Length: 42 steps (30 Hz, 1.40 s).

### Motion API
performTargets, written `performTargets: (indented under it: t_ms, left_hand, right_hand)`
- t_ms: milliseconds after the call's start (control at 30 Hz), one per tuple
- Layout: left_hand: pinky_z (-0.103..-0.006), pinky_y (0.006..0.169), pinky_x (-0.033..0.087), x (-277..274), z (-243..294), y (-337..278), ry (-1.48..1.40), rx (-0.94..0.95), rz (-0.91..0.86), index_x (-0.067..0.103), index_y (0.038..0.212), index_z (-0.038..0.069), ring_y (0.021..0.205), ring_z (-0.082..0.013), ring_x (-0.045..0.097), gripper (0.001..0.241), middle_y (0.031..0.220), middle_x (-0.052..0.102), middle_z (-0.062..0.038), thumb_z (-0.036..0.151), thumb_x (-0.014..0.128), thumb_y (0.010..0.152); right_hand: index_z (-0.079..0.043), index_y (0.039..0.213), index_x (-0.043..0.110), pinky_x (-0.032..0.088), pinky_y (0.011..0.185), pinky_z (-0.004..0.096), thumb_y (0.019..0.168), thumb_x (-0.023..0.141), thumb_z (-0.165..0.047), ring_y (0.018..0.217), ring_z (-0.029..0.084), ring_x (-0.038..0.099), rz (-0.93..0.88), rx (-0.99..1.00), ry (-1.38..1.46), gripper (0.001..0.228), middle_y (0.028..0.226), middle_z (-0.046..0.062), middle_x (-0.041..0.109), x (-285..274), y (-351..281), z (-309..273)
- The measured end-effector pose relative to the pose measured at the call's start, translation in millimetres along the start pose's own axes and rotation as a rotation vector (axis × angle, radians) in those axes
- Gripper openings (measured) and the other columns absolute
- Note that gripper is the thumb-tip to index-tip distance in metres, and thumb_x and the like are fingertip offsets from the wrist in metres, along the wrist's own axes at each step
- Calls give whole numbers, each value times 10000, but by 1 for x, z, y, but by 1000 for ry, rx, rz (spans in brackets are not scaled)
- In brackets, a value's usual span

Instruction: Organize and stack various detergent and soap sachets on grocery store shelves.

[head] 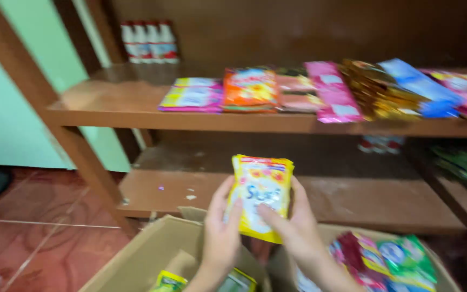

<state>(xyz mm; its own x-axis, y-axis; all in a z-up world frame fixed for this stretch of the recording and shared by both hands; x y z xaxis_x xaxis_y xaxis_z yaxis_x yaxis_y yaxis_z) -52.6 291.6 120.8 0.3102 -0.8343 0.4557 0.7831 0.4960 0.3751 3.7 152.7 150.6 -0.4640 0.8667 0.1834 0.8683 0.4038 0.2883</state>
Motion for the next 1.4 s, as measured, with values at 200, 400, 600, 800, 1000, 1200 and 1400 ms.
performTargets:
  t_ms: [200, 400, 600, 800, 1000, 1200, 1400]
  left_hand:
    - [-318, 1026, 516, -89, 105, 74, 237, 282, 115, 544, 1405, -69, 1179, -174, 645, 437, 1317, 672, -156, 135, 530, 1018]
    - [-304, 972, 526, -138, 181, 200, 502, 316, 56, 627, 1318, -45, 1112, -157, 673, 403, 1229, 721, -124, 165, 534, 987]
    - [-304, 900, 557, -186, 160, 331, 554, 331, 54, 675, 1247, -36, 1009, -155, 700, 371, 1117, 760, -115, 208, 525, 1013]
    - [-444, 877, 560, -220, 106, 419, 1293, 427, -19, 780, 1078, 58, 1046, -366, 723, 347, 1114, 748, -216, 290, 529, 1021]
    - [-536, 887, 530, -169, 134, 334, 947, 381, 401, 765, 1037, 71, 1006, -459, 689, 428, 977, 722, -281, 397, 490, 995]
    - [-563, 931, 505, -158, 137, 330, 1004, 318, 344, 761, 1025, 55, 1036, -483, 655, 480, 1010, 711, -280, 433, 467, 1053]
    - [-508, 1085, 427, -126, 178, 250, 929, 1056, 467, 731, 1157, 16, 1290, -381, 555, 336, 1281, 707, -155, 178, 444, 1093]
  right_hand:
    - [-59, 1492, 376, 442, 1114, 420, 811, 835, -148, 1368, 338, 503, -156, -472, -234, 826, 1497, 245, 434, 131, 24, -37]
    - [-30, 1496, 404, 330, 1183, 438, 727, 880, -135, 1510, 417, 307, -231, -685, -567, 910, 1622, 303, 232, 207, 107, -76]
    - [-47, 1504, 385, 386, 1173, 398, 700, 840, -94, 1490, 309, 367, -362, -623, -529, 925, 1599, 187, 334, 242, 209, -55]
    - [-38, 1453, 450, 386, 1156, 418, 715, 863, -156, 1412, 317, 473, -386, -648, -735, 854, 1496, 187, 494, 235, 260, -21]
    - [-132, 1444, 490, 217, 1181, 604, 768, 843, -340, 1395, 309, 447, -265, -495, -1265, 791, 1448, 126, 547, 232, 245, -39]
    - [-76, 1416, 485, 199, 1159, 647, 803, 795, -312, 1371, 342, 444, -232, -648, -1262, 726, 1444, 164, 520, 218, 223, -41]
    - [-27, 1317, 555, 293, 1158, 609, 827, 756, -222, 1330, 376, 487, -204, -1016, -1136, 564, 1376, 182, 558, 188, 157, -62]
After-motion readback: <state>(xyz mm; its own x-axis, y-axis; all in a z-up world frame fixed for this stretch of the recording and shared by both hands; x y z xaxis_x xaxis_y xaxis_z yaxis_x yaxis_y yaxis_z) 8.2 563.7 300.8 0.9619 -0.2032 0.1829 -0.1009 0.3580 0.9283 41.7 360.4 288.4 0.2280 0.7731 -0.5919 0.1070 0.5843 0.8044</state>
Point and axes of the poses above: each hand's wrist, its own y-axis towards the middle knuckle, its own x-axis out of the palm, z = x × y, the point moved 6 cm from there along y, towards the middle knuckle
